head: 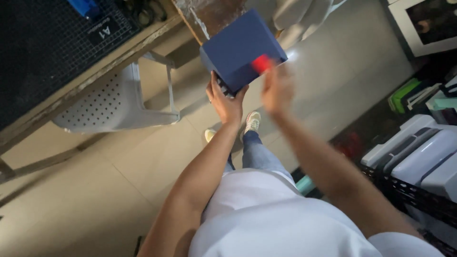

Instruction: Applying glue to a white box and wrapping it with a blue sheet using a roller and squeegee.

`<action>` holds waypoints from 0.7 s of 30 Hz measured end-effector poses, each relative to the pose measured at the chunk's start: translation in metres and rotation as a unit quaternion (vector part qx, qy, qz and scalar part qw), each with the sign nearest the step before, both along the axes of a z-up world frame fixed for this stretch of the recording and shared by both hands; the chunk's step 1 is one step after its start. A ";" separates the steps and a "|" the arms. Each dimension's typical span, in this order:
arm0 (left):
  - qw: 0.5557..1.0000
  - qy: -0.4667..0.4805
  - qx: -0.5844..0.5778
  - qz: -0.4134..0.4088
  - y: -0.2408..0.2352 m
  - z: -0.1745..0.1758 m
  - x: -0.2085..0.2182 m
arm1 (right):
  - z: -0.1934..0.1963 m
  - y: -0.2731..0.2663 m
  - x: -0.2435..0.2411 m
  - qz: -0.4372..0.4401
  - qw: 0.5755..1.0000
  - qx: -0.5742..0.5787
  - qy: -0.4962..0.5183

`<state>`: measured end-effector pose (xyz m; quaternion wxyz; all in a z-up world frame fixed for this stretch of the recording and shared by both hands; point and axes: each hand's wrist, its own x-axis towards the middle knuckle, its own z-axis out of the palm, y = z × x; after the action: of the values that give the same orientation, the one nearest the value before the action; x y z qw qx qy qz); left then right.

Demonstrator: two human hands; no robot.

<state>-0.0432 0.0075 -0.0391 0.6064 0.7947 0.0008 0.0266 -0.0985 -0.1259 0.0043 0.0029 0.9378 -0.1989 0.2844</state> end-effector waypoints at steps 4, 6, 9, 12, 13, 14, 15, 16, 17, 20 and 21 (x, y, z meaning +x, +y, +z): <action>1.000 -0.003 -0.012 -0.007 0.000 -0.015 0.001 | -0.009 0.038 -0.009 0.021 0.983 0.177 -0.041; 1.000 0.000 -0.014 -0.010 0.001 -0.005 0.000 | -0.030 -0.008 -0.011 -0.016 0.989 0.149 -0.005; 1.000 0.007 0.002 -0.001 0.002 0.012 0.000 | -0.047 -0.061 -0.004 -0.117 0.987 0.061 0.096; 1.000 0.016 -0.017 -0.015 0.000 0.000 0.002 | -0.033 -0.019 0.000 -0.097 0.994 0.023 0.046; 1.000 0.013 -0.015 -0.014 -0.004 -0.009 0.004 | -0.028 0.011 0.001 0.005 1.000 0.029 0.005; 1.000 0.013 -0.009 -0.014 0.000 -0.019 0.002 | -0.023 0.048 -0.003 0.104 0.993 0.039 -0.032; 1.000 0.014 -0.007 -0.013 0.002 -0.009 0.002 | -0.028 0.035 -0.007 0.105 0.993 0.041 -0.031; 0.999 0.025 -0.018 -0.019 0.002 0.001 0.002 | -0.032 0.020 -0.010 0.121 0.988 0.090 -0.017; 0.999 0.036 -0.029 -0.025 0.003 0.012 0.001 | -0.036 0.005 -0.014 0.136 0.981 0.139 -0.002; 0.999 0.034 -0.008 -0.018 0.002 0.014 -0.001 | -0.035 -0.074 -0.001 -0.095 0.992 0.047 0.061; 0.999 0.034 -0.006 -0.014 0.005 0.017 -0.002 | -0.038 -0.055 0.000 -0.091 0.993 0.048 0.062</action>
<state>-0.0451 0.0129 -0.0219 0.6113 0.7912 0.0107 -0.0090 -0.0986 -0.1806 -0.0336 -0.0036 0.9306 -0.2967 0.2143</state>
